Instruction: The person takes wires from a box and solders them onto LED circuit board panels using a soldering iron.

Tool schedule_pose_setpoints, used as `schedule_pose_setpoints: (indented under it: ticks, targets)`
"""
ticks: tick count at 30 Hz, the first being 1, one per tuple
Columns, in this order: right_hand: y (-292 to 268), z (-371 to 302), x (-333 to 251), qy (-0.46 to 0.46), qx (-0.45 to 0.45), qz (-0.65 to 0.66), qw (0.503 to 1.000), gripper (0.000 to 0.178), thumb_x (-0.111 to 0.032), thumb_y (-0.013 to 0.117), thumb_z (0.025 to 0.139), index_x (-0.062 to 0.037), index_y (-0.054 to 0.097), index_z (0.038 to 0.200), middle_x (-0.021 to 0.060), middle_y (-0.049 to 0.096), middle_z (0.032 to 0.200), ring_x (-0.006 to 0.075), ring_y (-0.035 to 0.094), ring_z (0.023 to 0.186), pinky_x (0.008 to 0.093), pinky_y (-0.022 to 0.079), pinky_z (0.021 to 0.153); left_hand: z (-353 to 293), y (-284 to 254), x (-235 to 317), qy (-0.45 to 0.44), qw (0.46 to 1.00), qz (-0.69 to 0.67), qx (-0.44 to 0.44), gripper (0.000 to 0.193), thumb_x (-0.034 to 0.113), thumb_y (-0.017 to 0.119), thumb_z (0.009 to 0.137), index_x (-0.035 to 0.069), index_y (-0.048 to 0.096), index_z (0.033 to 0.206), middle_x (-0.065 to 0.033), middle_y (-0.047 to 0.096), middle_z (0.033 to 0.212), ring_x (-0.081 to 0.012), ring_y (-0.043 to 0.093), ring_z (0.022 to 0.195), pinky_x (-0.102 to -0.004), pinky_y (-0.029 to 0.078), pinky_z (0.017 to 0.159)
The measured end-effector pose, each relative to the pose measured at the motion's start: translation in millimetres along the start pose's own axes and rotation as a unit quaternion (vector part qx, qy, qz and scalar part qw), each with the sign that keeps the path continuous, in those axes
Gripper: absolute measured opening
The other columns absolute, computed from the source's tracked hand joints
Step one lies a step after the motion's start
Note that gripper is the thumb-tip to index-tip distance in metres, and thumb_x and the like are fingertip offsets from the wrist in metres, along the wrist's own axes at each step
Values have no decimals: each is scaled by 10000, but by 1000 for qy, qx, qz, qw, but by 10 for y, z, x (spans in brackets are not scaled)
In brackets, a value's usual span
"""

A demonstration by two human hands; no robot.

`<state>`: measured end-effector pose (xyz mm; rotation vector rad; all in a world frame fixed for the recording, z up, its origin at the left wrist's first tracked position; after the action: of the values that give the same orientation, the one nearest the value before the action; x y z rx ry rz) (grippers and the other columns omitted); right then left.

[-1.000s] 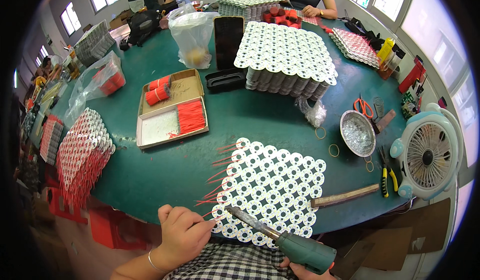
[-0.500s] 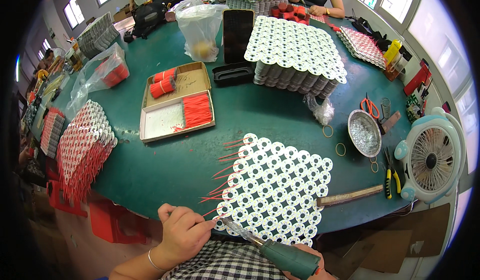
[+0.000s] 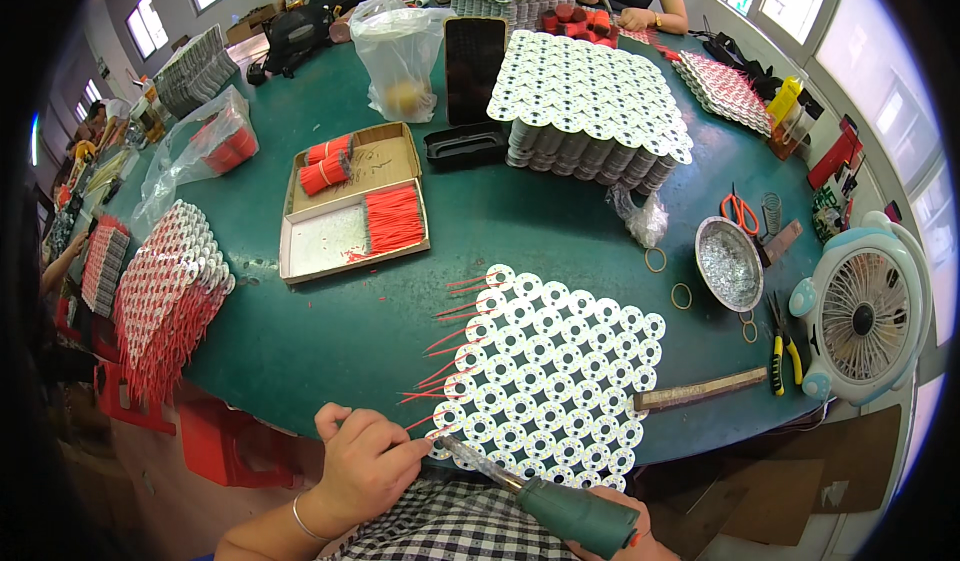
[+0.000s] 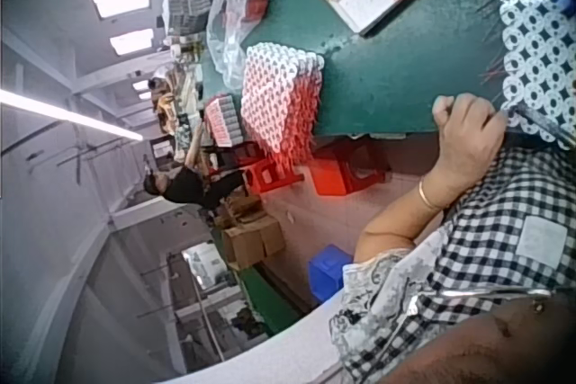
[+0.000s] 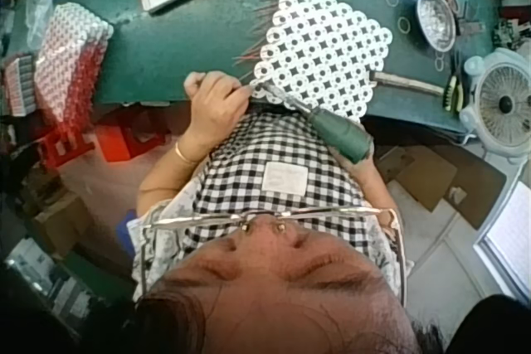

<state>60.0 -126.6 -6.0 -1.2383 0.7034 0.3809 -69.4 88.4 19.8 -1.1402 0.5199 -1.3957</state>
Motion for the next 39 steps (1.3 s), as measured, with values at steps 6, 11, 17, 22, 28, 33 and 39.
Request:
schedule_pose_setpoints:
  ticks: [6, 11, 17, 22, 28, 33, 39]
  targets:
    - [-173, 142, 145, 236, 224, 490, 809, 601, -322, 657, 750, -23, 412, 1210, 161, 572, 1014, 300, 623, 687, 404, 528, 632, 18, 4, -16, 2, 1000, 8, -8, 185, 114, 707, 592, 184, 652, 755, 75, 487, 697, -136, 469, 724, -383, 260, 731]
    - [-122, 295, 233, 217, 337, 533, 745, 549, -346, 660, 734, -56, 432, 1141, 156, 560, 993, 280, 609, 801, 425, 503, 758, 25, -63, 8, -8, 1000, 7, -15, 195, 160, 717, 598, 197, 660, 781, 77, 517, 771, -153, 474, 811, -379, 265, 732]
    - [-74, 286, 281, 227, 372, 532, 726, 531, -345, 650, 742, -80, 416, 1138, 139, 549, 1009, 262, 606, 812, 421, 493, 770, 655, -426, -371, 36, 996, -8, 77, 207, 109, 692, 636, 121, 653, 839, -13, 557, 831, -225, 509, 796, -366, 364, 728]
    - [-53, 276, 276, 208, 381, 545, 717, 538, -345, 648, 745, -83, 409, 1150, 140, 548, 1009, 265, 608, 815, 418, 495, 768, 1475, -127, -1143, 2, 993, 64, 103, 84, 100, 630, 709, 62, 649, 782, -98, 566, 748, -284, 527, 738, -394, 428, 679]
    - [-45, 266, 317, 203, 369, 541, 728, 538, -353, 632, 757, -78, 397, 1154, 146, 544, 998, 248, 612, 761, 393, 504, 712, 1865, 270, -1494, -114, 983, 138, -34, 113, 150, 625, 732, 76, 671, 803, -114, 596, 812, -291, 558, 831, -393, 466, 743]
    - [-33, 267, 361, 170, 304, 589, 729, 432, -227, 565, 827, -1, 440, 1174, 138, 533, 1081, 301, 572, 960, 441, 479, 810, 1898, 316, -1448, -123, 978, 161, -57, 117, 157, 626, 734, 63, 644, 801, -117, 601, 833, -289, 563, 849, -393, 472, 749]
    - [3, 268, 367, 176, 305, 615, 706, 437, -192, 562, 821, 14, 429, 1182, 147, 537, 1089, 296, 573, 961, 451, 464, 833, 1840, 317, -1422, -89, 980, 176, -26, 117, 114, 592, 739, 41, 575, 829, -129, 589, 815, -290, 558, 830, -394, 464, 723]
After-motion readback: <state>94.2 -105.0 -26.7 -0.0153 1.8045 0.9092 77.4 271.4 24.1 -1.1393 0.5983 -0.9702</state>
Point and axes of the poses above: each hand's wrist, its own z-axis towards the middle knuckle, its own y-axis out of the palm, x = y × z, the point moved 6 cm from there along z, towards the middle knuckle
